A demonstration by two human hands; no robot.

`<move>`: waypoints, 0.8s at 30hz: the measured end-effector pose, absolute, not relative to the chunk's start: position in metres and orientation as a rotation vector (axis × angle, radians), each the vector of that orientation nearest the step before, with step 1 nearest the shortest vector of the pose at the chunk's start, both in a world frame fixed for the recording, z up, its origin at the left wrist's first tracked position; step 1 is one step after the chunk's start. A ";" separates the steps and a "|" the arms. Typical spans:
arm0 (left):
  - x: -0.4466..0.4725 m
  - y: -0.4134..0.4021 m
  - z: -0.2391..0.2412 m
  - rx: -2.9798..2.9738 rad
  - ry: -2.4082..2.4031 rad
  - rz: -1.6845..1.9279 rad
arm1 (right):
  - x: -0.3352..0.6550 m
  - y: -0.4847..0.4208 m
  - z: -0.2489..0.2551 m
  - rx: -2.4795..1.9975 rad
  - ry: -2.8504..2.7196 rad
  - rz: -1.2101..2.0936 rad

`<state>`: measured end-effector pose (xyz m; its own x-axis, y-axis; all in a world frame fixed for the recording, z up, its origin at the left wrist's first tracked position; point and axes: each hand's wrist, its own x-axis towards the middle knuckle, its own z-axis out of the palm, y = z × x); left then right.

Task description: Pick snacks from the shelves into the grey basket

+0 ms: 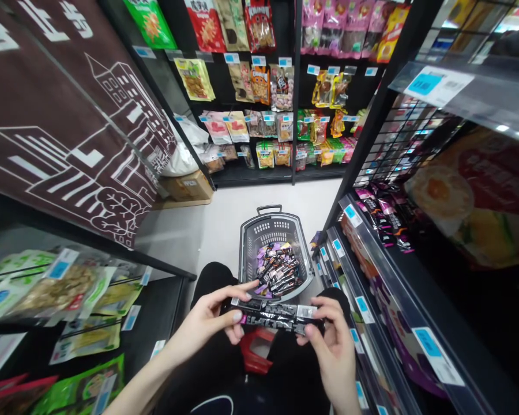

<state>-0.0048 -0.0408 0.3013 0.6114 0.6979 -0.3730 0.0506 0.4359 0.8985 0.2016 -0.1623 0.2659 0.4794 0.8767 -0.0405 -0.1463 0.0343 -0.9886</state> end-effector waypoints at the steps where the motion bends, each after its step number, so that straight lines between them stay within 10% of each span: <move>1: -0.005 -0.042 0.301 1.073 0.849 0.468 | 0.200 -0.163 0.266 -1.322 -0.737 0.874; 24: 0.003 -0.051 0.299 1.530 0.609 -0.023 | 0.203 -0.149 0.277 -1.427 -0.738 1.068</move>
<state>0.0028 -0.0512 0.2990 0.8527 0.3559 -0.3825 0.3832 0.0714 0.9209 0.2033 -0.1490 0.2772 0.3884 0.9007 -0.1949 -0.1360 -0.1531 -0.9788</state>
